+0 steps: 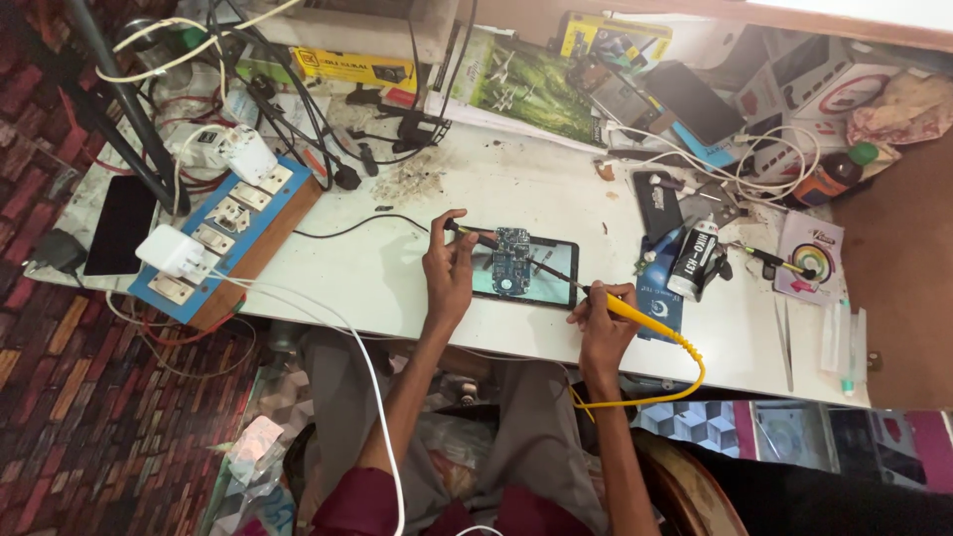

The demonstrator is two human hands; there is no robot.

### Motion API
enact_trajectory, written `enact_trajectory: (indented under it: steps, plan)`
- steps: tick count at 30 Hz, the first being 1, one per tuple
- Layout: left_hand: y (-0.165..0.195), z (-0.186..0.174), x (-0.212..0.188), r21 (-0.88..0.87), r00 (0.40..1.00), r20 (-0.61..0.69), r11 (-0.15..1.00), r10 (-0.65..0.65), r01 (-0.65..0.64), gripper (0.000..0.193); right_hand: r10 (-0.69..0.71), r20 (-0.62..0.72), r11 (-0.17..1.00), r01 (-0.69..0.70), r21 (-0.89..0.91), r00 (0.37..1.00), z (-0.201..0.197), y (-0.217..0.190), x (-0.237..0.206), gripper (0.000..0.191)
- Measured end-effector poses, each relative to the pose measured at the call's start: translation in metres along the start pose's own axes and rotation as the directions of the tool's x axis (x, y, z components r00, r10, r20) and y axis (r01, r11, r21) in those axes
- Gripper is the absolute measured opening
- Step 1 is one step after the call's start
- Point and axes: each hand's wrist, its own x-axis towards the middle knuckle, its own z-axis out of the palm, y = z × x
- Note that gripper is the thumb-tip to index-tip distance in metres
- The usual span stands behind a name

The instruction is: The person uses a soldering iron to work on a small circuit board placed on a tablet screen. They hold the board steady with one hand while applying the soldering iron with the other, focusing on specific points on the board.

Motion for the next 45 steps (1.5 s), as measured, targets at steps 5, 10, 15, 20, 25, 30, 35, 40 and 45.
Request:
enact_trajectory:
  steps: [5, 10, 15, 20, 25, 30, 35, 40, 45]
  plan:
    - [0.001, 0.000, 0.001, 0.015, 1.000, 0.002, 1.000, -0.010, 0.010, 0.041, 0.001, -0.007, 0.999, -0.001, 0.039, 1.000, 0.001, 0.002, 0.003, 0.019]
    - [0.001, -0.001, 0.001, 0.034, 1.000, -0.002, 0.999, -0.013, 0.013, 0.041, 0.025, 0.011, 1.000, -0.025, 0.013, 1.000, 0.003, -0.002, 0.001, 0.018]
    - [0.000, -0.002, 0.001, 0.045, 1.000, 0.003, 0.999, 0.004, -0.004, 0.041, 0.024, 0.000, 1.000, -0.024, 0.009, 1.000, 0.006, -0.006, 0.000, 0.018]
    - [-0.001, -0.002, 0.001, 0.044, 1.000, 0.007, 0.999, 0.013, -0.014, 0.043, 0.018, -0.003, 1.000, -0.018, 0.022, 1.000, 0.008, -0.008, 0.001, 0.018]
    - [-0.001, -0.001, 0.003, 0.022, 0.997, 0.011, 0.997, 0.075, -0.075, 0.044, 0.007, 0.010, 1.000, -0.007, -0.028, 1.000, 0.007, -0.008, 0.000, 0.019]
    - [0.003, 0.000, 0.004, -0.069, 0.999, 0.038, 0.998, -0.011, 0.013, 0.046, -0.029, 0.038, 0.999, 0.028, 0.026, 0.999, 0.006, -0.006, 0.001, 0.020]
    - [0.005, 0.000, 0.003, -0.078, 0.999, 0.047, 0.997, -0.009, 0.012, 0.045, 0.028, -0.004, 0.999, -0.028, 0.021, 1.000, 0.005, -0.001, 0.003, 0.020]
    - [-0.001, -0.001, 0.003, -0.253, 1.000, -0.013, 0.968, -0.005, 0.002, 0.043, 0.001, -0.027, 0.999, 0.001, 0.048, 1.000, 0.005, 0.002, 0.006, 0.020]
    - [-0.005, 0.000, 0.003, -0.220, 0.997, -0.077, 0.976, -0.009, -0.008, 0.042, 0.016, -0.017, 1.000, -0.016, 0.013, 1.000, 0.005, 0.003, 0.006, 0.019]
